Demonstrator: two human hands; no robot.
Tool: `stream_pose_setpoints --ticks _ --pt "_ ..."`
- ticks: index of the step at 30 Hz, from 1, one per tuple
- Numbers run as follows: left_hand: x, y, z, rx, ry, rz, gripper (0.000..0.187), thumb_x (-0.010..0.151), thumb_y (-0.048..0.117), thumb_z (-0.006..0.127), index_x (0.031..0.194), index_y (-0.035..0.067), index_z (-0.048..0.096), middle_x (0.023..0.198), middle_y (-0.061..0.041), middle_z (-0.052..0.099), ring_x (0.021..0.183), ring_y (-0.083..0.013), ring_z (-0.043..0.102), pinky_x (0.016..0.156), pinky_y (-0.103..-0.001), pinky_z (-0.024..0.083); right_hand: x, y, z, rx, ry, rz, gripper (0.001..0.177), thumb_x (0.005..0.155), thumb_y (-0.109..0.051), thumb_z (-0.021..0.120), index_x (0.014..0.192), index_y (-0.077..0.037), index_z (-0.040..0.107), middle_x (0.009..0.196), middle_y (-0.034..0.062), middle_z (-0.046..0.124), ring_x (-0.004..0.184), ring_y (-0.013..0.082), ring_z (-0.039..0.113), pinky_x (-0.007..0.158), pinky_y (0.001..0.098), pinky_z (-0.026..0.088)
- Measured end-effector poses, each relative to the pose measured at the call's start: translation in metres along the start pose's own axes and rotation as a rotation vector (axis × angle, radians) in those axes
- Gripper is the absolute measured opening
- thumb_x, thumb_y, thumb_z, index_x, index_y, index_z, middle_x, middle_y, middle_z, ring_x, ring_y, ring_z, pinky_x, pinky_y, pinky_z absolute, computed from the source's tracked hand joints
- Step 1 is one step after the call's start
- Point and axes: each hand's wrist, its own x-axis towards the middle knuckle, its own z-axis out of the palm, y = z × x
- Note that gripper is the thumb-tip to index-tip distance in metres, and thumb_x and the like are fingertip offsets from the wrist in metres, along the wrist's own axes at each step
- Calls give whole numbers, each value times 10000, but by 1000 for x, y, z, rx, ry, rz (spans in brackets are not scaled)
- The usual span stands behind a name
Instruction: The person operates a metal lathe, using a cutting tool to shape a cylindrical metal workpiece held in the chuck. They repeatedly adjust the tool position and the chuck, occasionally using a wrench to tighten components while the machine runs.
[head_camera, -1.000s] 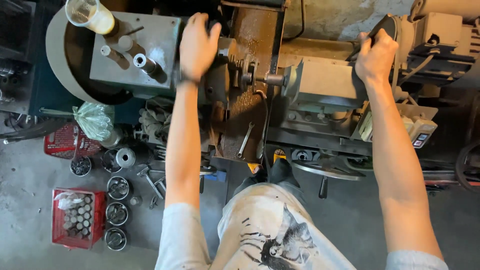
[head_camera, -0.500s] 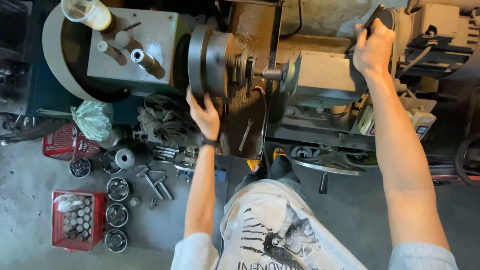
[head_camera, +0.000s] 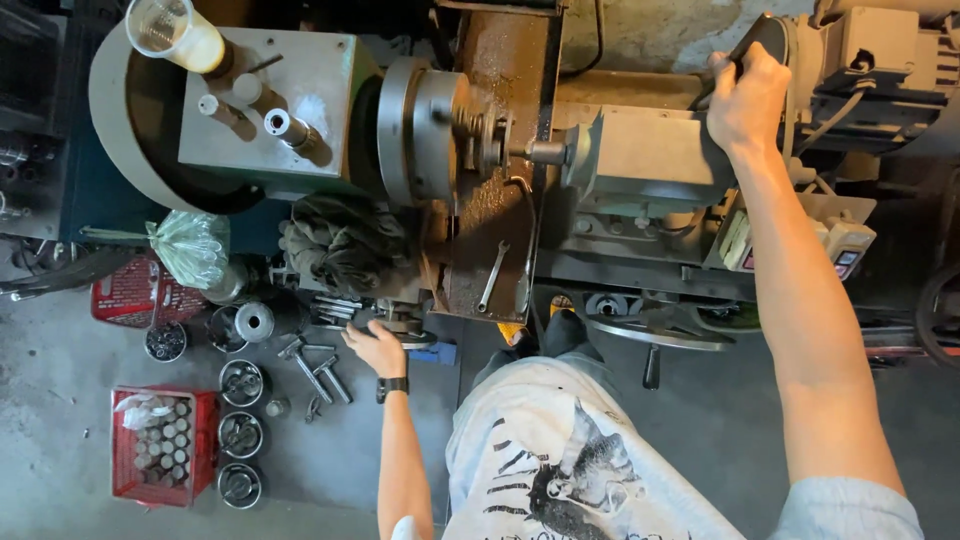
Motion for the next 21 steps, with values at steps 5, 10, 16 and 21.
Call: stream_pose_setpoints --ticks 5,10,16,21 --pt "15 60 -54 41 76 107 619 961 404 343 1313 -102 292 1356 -295 341 1257 -384 350 1045 -453 280 -4 12 3 -19 4 46 219 1013 -28 563 805 38 548 809 156 654 747 255 620 549 384 414" --pt "-21 245 -97 -417 326 924 205 948 97 458 997 -52 589 1049 -183 572 986 -292 568 882 -388 475 -3 13 6 -40 -19 118 371 1038 -25 590 717 -8 405 700 135 579 641 215 562 484 379 342" --pt "83 402 14 37 -348 1000 427 927 339 493 1179 -5 491 1197 -174 497 1054 -347 521 795 -444 456 -6 16 7 -59 -1 180 329 1028 -69 592 732 -17 458 647 99 534 565 193 495 458 374 322" --pt "104 390 36 287 -342 763 492 901 446 503 1002 -36 502 891 -228 537 737 -410 550 566 -475 447 -6 21 6 -72 -22 208 437 1062 -74 600 705 -50 349 612 69 396 558 165 371 475 381 251"
